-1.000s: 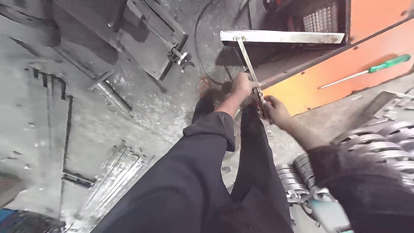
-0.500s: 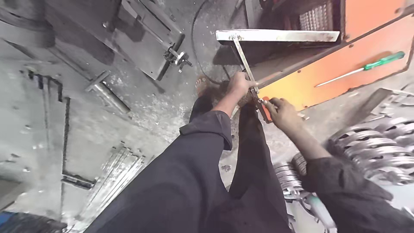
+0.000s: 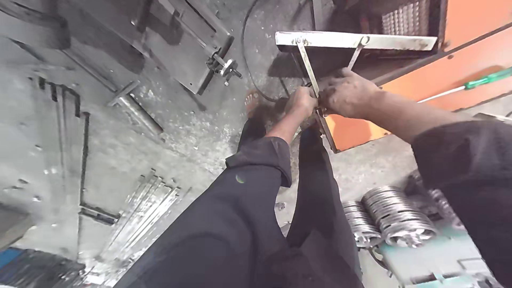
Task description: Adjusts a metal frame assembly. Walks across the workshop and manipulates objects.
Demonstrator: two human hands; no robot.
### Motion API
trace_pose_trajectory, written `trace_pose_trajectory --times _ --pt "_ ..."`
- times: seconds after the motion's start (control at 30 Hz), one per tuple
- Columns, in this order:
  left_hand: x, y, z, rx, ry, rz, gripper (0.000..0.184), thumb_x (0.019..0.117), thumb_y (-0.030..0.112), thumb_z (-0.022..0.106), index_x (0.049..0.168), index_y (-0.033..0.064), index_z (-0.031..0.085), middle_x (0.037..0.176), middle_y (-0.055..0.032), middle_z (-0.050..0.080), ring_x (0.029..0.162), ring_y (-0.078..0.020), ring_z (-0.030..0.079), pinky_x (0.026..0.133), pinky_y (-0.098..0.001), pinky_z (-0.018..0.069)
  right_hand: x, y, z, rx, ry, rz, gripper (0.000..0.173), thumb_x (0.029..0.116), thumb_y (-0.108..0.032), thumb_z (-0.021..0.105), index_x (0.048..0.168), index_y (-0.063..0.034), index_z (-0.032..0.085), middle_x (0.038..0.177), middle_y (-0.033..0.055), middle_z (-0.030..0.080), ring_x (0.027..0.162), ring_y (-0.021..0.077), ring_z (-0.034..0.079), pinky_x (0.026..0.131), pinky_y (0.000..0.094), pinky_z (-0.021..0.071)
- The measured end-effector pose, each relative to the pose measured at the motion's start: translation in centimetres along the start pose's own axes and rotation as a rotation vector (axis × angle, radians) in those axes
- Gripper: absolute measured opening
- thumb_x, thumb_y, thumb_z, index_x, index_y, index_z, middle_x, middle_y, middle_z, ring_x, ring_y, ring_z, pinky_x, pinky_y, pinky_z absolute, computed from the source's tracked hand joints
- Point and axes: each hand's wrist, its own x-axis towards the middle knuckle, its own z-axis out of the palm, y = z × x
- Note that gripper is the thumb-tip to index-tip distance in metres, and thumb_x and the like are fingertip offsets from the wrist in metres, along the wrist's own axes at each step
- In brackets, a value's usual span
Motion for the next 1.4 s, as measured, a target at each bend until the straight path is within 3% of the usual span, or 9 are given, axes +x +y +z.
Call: trace_pose_trajectory --times 0.23,0.33,0.73,0.9,1.03,1.17,1.23,1.33,1.4 --pt "-0.5 -0.1 -0.3 -0.032 -0.031 0.028 0.025 0.0914 0.029 0.075 0.105 0.0081 0.073 0.100 -0.0122 0.074 0.096 -0.0285 0.071 0.087 -0.0558 0.0561 -1.2 1.6 1.7 -0.035 0.140 -0.124 0.014 0.0985 -0.017 0.066 0.095 -0.0072 0.074 0.107 0.0165 0.070 0.108 0.0395 0.064 0.096 0.0613 0.0456" --pt "-0.1 -0.1 -0.2 -0.049 -0.033 0.021 0.030 0.0895 0.034 0.078 0.105 0.0094 0.073 0.099 -0.0111 0.075 0.094 -0.0278 0.072 0.086 -0.0563 0.0564 -1.1 2.6 0.5 -0.018 0.132 -0.066 0.027 0.1003 -0.033 0.066 0.088 -0.0084 0.070 0.093 0.0133 0.066 0.097 0.0362 0.064 0.086 0.0569 0.0445" --pt "-0.7 0.3 -0.2 -0.027 -0.021 0.008 0.023 0.0891 0.019 0.074 0.108 0.0060 0.073 0.104 -0.0137 0.074 0.098 -0.0284 0.071 0.088 -0.0547 0.0563 -0.2 1.4 1.1 0.024 0.084 -0.004 0.034 0.0966 -0.041 0.070 0.096 -0.0067 0.072 0.100 0.0148 0.071 0.104 0.0369 0.066 0.088 0.0578 0.0475" --pt "-0.3 0.3 -0.3 -0.032 -0.027 0.001 0.040 0.0879 0.043 0.080 0.107 0.0077 0.073 0.103 -0.0126 0.074 0.099 -0.0281 0.072 0.090 -0.0560 0.0561 -4.2 -4.1 7.3 0.742 0.121 0.675 0.043 0.1074 -0.046 0.050 0.115 -0.0062 0.066 0.092 0.0207 0.071 0.089 0.0431 0.072 0.075 0.0661 0.0548" --pt "-0.9 0.2 -0.4 -0.046 -0.025 0.013 0.038 0.0894 0.040 0.079 0.105 0.0061 0.072 0.102 -0.0150 0.073 0.098 -0.0308 0.070 0.088 -0.0571 0.0551 0.6 -13.6 9.8 1.766 0.692 1.030 0.042 0.1132 -0.035 0.037 0.126 -0.0010 0.057 0.094 0.0134 0.071 0.079 0.0235 0.073 0.075 0.0452 0.0635" --pt "-1.0 0.3 -0.5 0.030 -0.009 0.028 0.038 0.0893 0.041 0.078 0.104 0.0062 0.073 0.101 -0.0159 0.071 0.096 -0.0323 0.069 0.085 -0.0595 0.0547 4.9 -16.6 5.2 2.523 1.159 1.016 0.048 0.1128 -0.049 0.025 0.145 -0.0152 0.038 0.118 0.0104 0.065 0.099 0.0221 0.071 0.086 0.0420 0.0619" --pt "-0.7 0.3 -0.4 0.050 -0.003 0.033 0.039 0.0883 0.042 0.079 0.104 0.0068 0.072 0.100 -0.0155 0.072 0.094 -0.0325 0.070 0.084 -0.0597 0.0557 4.1 -16.8 5.4 2.478 1.159 0.964 0.045 0.1132 -0.045 0.030 0.141 -0.0118 0.041 0.113 0.0107 0.066 0.095 0.0217 0.072 0.085 0.0420 0.0625" --pt "-0.1 0.4 -0.2 0.016 0.007 0.027 0.038 0.0873 0.039 0.080 0.105 0.0071 0.073 0.099 -0.0146 0.073 0.091 -0.0316 0.071 0.082 -0.0590 0.0565 0.5 -16.3 6.5 1.986 0.841 0.969 0.043 0.1111 -0.045 0.040 0.125 -0.0094 0.060 0.086 0.0094 0.067 0.068 0.0189 0.066 0.064 0.0398 0.0589" --pt "-0.5 0.2 0.1 0.018 0.003 0.016 0.038 0.0885 0.039 0.080 0.106 0.0064 0.072 0.102 -0.0152 0.073 0.095 -0.0323 0.071 0.084 -0.0592 0.0561 -2.1 -14.9 6.7 1.607 0.578 0.964 0.039 0.1117 -0.040 0.041 0.122 -0.0094 0.063 0.086 0.0121 0.066 0.069 0.0246 0.064 0.065 0.0470 0.0559"
